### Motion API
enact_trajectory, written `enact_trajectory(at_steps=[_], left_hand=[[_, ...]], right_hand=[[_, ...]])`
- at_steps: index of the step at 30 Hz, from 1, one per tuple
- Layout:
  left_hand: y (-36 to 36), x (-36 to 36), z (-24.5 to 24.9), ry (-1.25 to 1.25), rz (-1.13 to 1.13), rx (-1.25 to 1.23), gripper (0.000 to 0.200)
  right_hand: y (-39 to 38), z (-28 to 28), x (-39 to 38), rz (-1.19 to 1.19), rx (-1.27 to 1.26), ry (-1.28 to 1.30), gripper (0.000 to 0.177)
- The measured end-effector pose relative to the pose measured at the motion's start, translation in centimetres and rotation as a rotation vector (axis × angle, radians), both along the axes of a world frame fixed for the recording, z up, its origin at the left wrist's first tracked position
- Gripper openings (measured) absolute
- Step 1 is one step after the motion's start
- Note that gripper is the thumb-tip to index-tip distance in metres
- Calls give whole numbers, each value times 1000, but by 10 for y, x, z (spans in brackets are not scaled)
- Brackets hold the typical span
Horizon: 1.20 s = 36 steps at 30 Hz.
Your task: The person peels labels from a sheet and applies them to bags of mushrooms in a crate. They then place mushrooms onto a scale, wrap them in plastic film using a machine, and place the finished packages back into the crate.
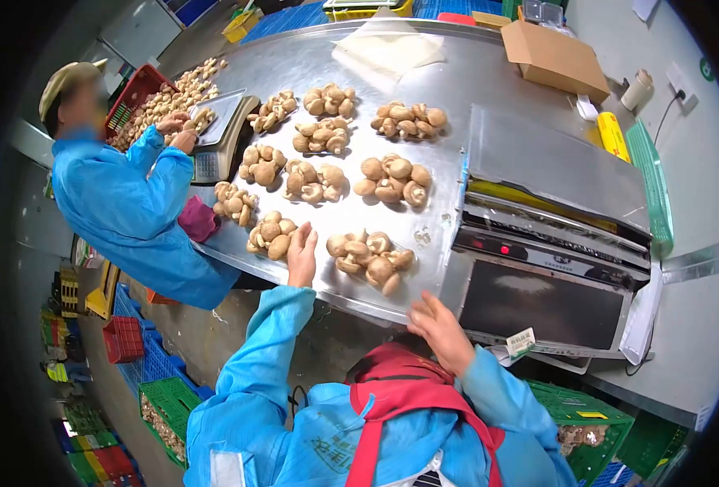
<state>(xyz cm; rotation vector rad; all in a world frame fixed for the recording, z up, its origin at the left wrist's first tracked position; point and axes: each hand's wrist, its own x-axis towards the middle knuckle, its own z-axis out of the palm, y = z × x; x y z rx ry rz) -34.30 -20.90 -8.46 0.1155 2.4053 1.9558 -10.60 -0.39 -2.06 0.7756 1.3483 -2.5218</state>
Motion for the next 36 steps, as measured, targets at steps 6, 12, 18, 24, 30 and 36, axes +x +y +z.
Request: enact_trajectory(at_steps=[6,12,18,24,30,36], left_hand=[[5,-50,-52,-334,-357,-242,54],[7,-41,13,-674,-283,146,55],[56,-50,171,-692,-536,326,58],[200,-47,203,-642,-753,283,71],[351,-15,143,-800,-646,287,72],[371,7,145,-813,-628,307,73]], right_hand=[[-16,-65,-90,-116,174,-214,80],[-10,-31,-99,-94,436,-127,76],[69,60,-102,-139,423,159,67],[221,121,-86,-209,361,153,56],[361,90,-48,-210,403,6,43],[396,82,-6,-374,535,-87,32]])
